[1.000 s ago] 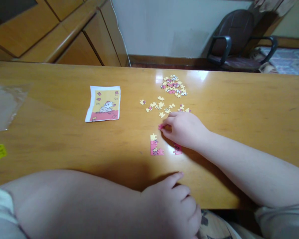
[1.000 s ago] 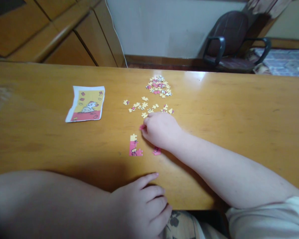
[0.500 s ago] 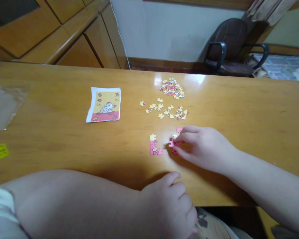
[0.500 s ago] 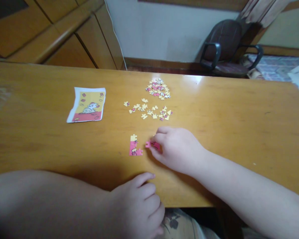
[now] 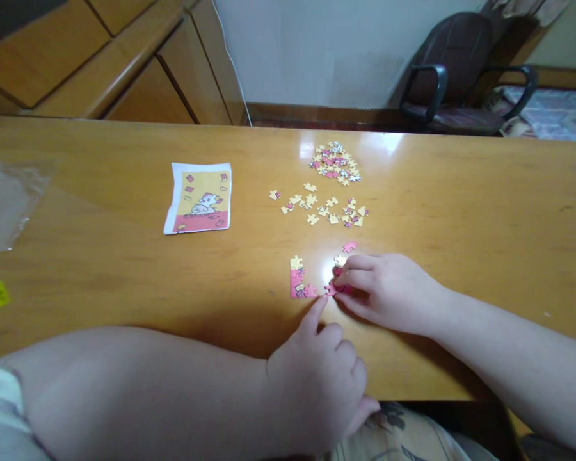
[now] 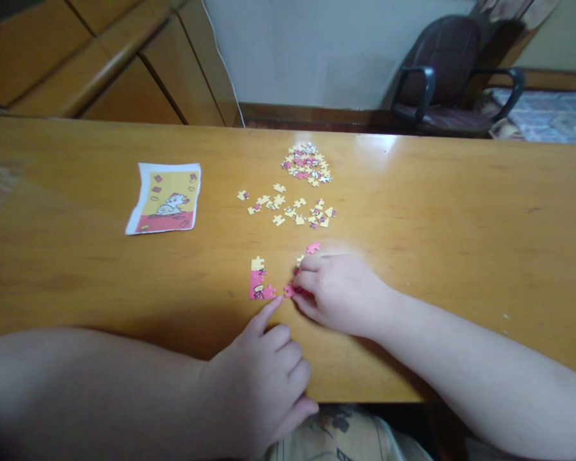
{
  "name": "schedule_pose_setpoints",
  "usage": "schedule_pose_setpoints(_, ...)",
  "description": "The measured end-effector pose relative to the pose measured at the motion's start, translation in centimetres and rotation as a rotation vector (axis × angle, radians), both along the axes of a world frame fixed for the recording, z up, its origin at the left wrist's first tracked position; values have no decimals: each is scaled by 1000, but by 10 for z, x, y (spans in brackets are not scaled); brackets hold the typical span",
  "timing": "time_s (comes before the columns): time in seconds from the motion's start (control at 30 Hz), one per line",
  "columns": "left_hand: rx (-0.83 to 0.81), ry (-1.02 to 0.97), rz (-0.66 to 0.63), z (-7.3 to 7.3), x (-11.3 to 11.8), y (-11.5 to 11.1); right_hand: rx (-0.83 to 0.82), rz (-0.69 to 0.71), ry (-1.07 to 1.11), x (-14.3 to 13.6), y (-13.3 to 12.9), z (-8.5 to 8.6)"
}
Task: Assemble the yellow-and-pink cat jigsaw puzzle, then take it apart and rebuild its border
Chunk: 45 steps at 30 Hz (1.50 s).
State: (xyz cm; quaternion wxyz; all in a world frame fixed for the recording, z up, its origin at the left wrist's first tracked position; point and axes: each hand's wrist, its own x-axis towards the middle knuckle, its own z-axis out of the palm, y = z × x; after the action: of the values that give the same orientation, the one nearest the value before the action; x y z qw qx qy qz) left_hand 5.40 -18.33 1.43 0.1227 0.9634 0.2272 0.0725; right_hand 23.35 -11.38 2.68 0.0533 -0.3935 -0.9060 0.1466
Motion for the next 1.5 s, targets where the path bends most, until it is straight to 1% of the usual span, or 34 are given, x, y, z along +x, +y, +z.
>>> schedule_pose_setpoints(0.2,14,-21,4,-4,0,1,2,10,-8,0,-1,1)
schedule_pose_setpoints(0.47,3,-8,8,-4,1,1,2,20,6,2,-1,5)
schedule_pose_setpoints(0.6,20,-40,7,-6,0,1,23,71,30,5,-2,5)
schedule_pose_setpoints(0.77,22,-50,2,-8,0,0,-7,138,64,5,-2,2)
schedule_pose_setpoints(0.9,25,-33,10,-7,0,0,-18,140,73,5,-2,1)
schedule_pose_setpoints(1.13,27,-39,22,-8,1,1,-3,135,100,6,0,4)
schedule_pose_setpoints(1.3,26,-40,20,-8,1,1,-15,153,88,5,0,3)
schedule_pose_setpoints(1.5,22,-32,21,-8,1,1,0,142,73,5,-1,1)
